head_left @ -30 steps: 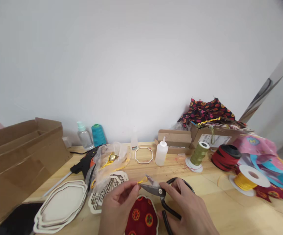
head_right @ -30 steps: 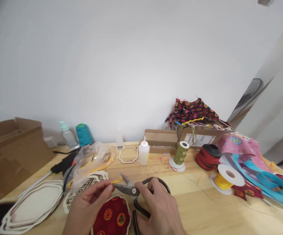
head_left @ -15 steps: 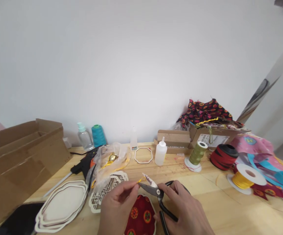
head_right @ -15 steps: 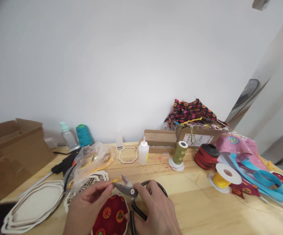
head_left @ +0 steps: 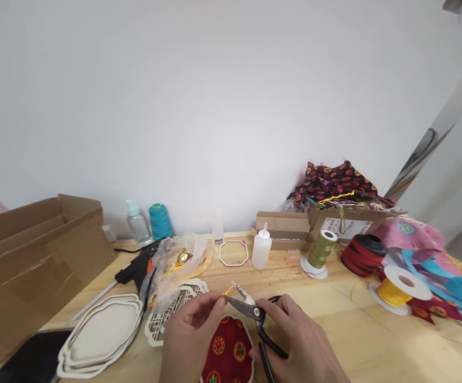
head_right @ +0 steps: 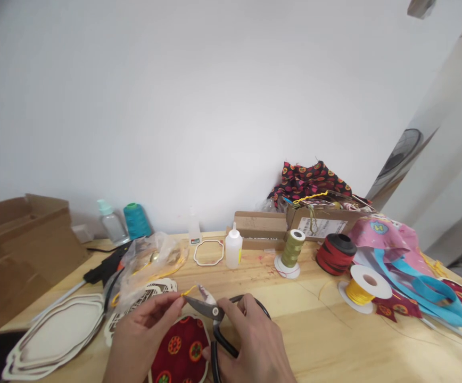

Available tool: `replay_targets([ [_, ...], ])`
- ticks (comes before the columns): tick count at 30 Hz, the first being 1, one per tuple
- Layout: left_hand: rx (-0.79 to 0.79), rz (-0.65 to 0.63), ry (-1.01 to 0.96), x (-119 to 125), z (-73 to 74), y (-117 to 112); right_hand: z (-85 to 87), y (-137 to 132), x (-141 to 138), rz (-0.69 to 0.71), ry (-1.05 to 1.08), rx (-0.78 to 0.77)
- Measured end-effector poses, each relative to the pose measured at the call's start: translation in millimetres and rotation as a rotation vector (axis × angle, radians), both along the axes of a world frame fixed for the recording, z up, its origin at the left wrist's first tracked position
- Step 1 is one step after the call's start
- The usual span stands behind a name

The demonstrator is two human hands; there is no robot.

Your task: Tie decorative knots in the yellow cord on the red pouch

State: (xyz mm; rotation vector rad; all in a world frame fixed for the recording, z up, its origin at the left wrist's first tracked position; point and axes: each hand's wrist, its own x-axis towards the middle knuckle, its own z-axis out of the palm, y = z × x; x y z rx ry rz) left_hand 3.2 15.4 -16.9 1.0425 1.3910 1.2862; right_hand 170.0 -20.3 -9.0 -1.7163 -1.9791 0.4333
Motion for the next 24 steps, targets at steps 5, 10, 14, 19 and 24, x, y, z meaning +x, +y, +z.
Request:
replay_targets([
  [5, 0.033, 0.044, 0.07, 0.2, -0.9, -0.4, -1.1, 0.3, -0.5, 0.019, 0.027, -0.022],
  [10, 0.071, 0.066, 0.144, 1.1, 1.4, -1.1, -2.7, -0.3, -0.6, 0.026, 0.042, -0.027],
  [14, 0.097, 0.07, 0.166, -0.4, 3.1, -0.7, -1.0, -1.0, -0.6, 0.052, 0.072, -0.063],
  [19, 0.128, 0.077, 0.188, -1.8, 1.5, 0.6, 1.7, -1.0, -1.1, 0.057, 0.092, -0.092],
  [24, 0.078, 0.034, 0.136, -1.3, -1.1, 1.7, -0.1, -1.1, -1.5, 0.028, 0.078, -0.074],
])
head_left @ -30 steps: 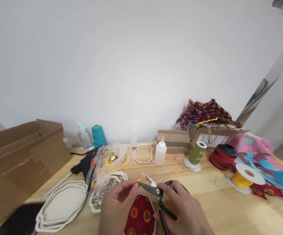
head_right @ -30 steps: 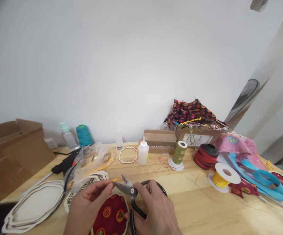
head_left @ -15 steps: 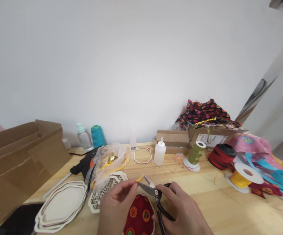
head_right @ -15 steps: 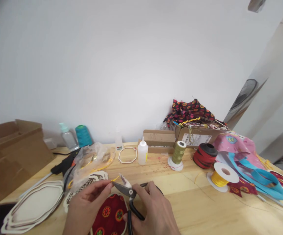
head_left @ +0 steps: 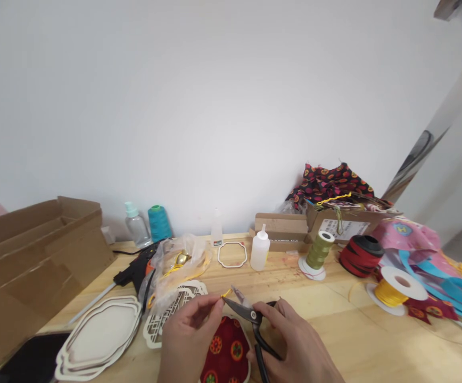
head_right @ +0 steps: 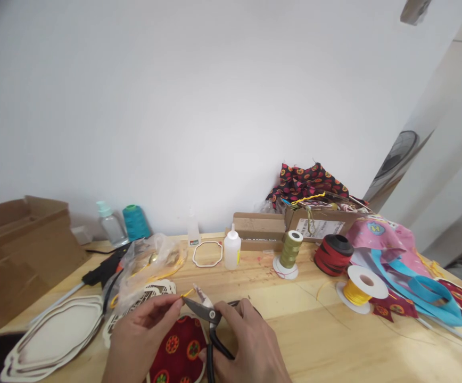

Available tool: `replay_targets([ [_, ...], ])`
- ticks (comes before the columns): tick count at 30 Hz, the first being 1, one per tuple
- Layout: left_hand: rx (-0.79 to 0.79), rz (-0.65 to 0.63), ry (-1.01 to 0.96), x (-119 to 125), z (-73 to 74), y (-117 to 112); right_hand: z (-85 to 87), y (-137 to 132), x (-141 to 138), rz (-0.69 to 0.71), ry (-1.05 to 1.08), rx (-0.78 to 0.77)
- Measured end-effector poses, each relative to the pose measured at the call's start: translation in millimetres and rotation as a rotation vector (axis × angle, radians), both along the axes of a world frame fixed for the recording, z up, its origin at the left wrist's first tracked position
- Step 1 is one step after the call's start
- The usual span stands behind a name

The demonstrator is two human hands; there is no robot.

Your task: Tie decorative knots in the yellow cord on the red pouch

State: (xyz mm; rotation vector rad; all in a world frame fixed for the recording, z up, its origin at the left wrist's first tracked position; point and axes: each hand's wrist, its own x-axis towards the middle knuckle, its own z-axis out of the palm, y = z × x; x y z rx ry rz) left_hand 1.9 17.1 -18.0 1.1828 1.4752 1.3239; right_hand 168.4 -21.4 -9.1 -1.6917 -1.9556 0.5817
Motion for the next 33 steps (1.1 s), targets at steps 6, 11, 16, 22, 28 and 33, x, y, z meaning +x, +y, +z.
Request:
replay_targets([
  [6, -0.063, -0.065, -0.07, -1.6, -0.3, 1.8, -3.3, 0.4, 1.5, -0.035, -0.056, 0.132],
  [11, -0.081, -0.107, -0.129, -3.7, -3.5, 2.1, -1.9, 0.9, 3.2, -0.017, -0.062, 0.17],
  [16, -0.078, -0.122, -0.13, -4.5, -4.3, 2.2, -0.7, 1.2, 3.1, -0.005, -0.027, 0.111],
  [22, -0.054, -0.097, -0.158, -2.8, -2.5, 0.5, 3.0, 1.5, 0.4, -0.004, 0.036, 0.055],
  [28, -0.056, -0.096, -0.168, -1.9, 0.1, -1.2, 3.4, 1.9, 0.5, 0.012, 0.058, 0.017],
  [33, -0.098, -0.093, -0.176, -4.9, -4.3, 1.3, 4.3, 2.3, 2.2, -0.006, 0.052, -0.005],
])
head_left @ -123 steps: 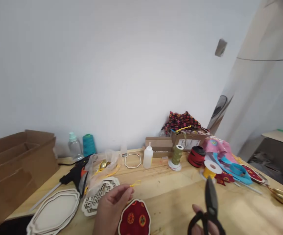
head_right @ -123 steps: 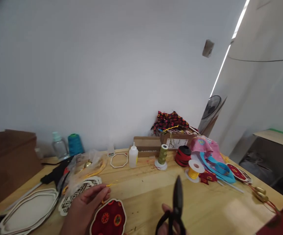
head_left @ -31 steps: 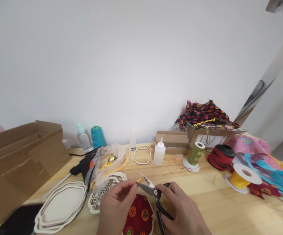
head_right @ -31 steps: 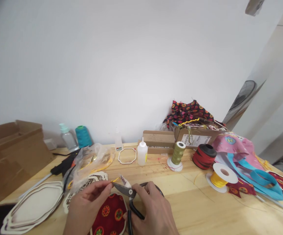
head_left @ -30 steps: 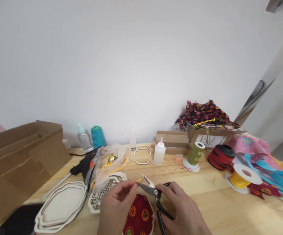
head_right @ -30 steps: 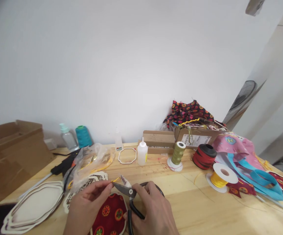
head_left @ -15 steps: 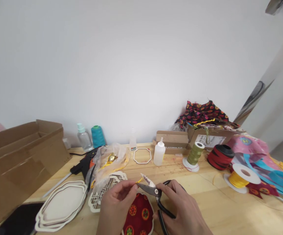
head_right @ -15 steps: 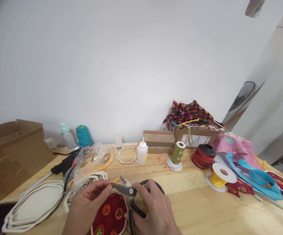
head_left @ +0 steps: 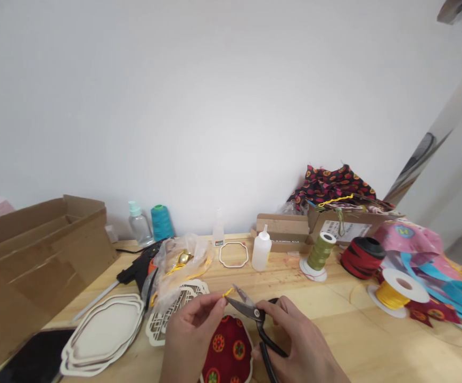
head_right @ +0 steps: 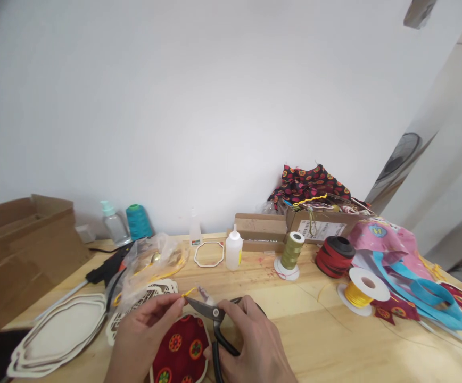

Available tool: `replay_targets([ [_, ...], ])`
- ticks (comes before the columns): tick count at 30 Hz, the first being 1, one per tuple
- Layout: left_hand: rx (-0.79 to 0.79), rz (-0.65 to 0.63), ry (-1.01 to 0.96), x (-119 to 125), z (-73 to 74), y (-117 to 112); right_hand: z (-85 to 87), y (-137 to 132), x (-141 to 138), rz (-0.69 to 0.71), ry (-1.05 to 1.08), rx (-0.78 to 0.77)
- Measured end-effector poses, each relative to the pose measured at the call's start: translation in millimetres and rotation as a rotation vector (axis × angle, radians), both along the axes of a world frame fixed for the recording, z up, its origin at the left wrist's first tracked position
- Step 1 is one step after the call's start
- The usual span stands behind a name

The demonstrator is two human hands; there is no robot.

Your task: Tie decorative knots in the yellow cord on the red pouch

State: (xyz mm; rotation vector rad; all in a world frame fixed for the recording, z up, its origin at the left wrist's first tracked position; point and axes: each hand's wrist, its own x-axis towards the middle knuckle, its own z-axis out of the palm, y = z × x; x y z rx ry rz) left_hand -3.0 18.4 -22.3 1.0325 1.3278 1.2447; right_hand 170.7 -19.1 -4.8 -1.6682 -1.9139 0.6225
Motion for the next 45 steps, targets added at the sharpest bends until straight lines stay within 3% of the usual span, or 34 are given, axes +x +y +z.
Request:
replay_targets([
  [14, 0.036, 0.002, 0.12, -1.5, -4.2, -1.1, -2.1, -0.5, -0.2, -0.009, 0.024, -0.036],
  [26, 0.024, 0.022, 0.024, 1.5, -2.1, 0.4, -0.4, -0.2, -0.6, -0.007, 0.038, -0.051],
  [45, 0.017, 0.025, 0.079, -0.2, -1.8, 0.8, -2.8, -1.0, 1.8, -0.013, 0.004, -0.042],
])
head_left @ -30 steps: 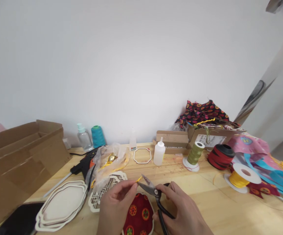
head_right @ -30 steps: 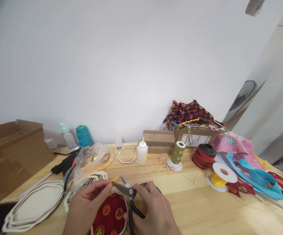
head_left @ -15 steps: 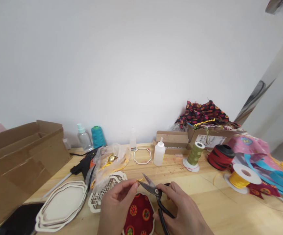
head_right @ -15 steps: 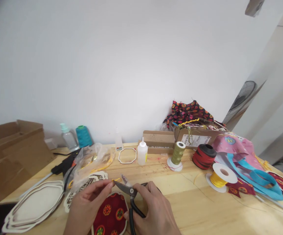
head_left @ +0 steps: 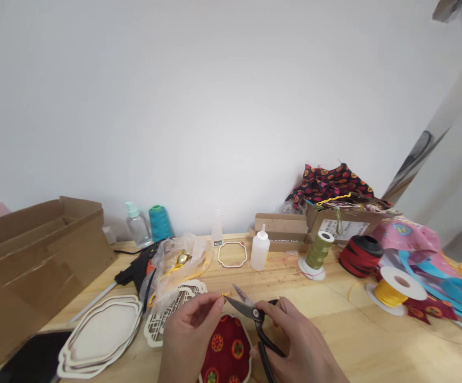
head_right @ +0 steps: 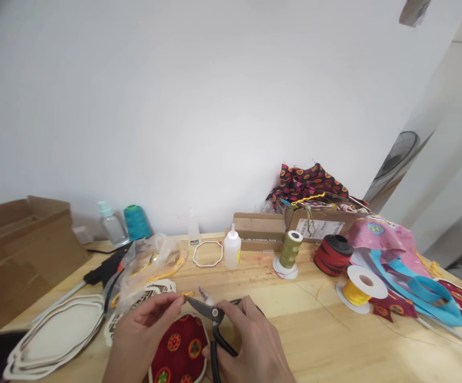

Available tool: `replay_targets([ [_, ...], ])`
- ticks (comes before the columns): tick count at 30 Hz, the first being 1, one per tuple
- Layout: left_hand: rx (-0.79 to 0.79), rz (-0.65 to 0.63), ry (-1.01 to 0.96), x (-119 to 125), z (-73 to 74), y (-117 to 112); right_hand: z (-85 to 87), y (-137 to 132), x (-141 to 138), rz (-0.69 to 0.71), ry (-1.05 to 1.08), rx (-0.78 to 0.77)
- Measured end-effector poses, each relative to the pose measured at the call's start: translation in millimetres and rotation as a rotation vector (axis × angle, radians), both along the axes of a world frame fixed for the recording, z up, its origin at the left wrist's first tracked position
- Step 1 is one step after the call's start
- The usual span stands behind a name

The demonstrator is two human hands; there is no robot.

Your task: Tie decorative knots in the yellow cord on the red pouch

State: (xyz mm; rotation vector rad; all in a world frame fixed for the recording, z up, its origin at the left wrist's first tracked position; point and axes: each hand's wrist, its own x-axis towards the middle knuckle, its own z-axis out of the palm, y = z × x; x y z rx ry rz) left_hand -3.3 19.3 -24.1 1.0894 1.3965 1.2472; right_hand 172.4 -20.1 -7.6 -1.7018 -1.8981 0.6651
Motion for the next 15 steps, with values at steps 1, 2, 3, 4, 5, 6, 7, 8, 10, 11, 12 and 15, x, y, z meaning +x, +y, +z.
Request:
replay_targets([
  [1, 0.002, 0.001, 0.0, 0, -0.1, 0, 0.1, 0, 0, 0.006, 0.001, 0.002],
  [2, 0.005, 0.005, -0.002, 0, 0.0, 0, 0.4, 0, 0, 0.012, 0.003, 0.001],
  [3, 0.007, 0.006, -0.006, 0, 0.3, 0, 0.7, 0, 0, 0.015, 0.005, -0.001],
  [4, 0.009, 0.008, -0.016, 1, 0.8, 0, 1.1, -1, 0, 0.017, 0.007, -0.005],
  [5, 0.01, 0.008, -0.033, 1, 1.6, 0, 1.6, -1, 0, 0.012, 0.012, -0.008],
  [6, 0.005, 0.006, -0.058, 2, 2.6, 0, 2.0, -1, 0, 0.005, 0.022, -0.013],
  [7, -0.004, 0.008, -0.084, 2, 3.8, 0, 2.4, -1, -1, 0.002, 0.043, -0.015],
  [8, -0.02, 0.012, -0.109, 3, 5.2, 0, 2.7, -1, -1, 0.003, 0.082, -0.01],
  [10, -0.054, 0.021, -0.139, 4, 7.9, 0, 3.1, -1, 0, 0.033, 0.224, -0.019],
  [11, -0.067, 0.023, -0.143, 4, 9.0, 0, 3.4, 0, 0, 0.072, 0.322, -0.049],
  [12, -0.073, 0.021, -0.146, 4, 9.9, 0, 3.8, 0, 0, 0.126, 0.426, -0.09],
  [15, -0.071, 0.005, -0.16, 4, 11.0, 0, 6.5, -1, -1, 0.281, 0.669, -0.212],
])
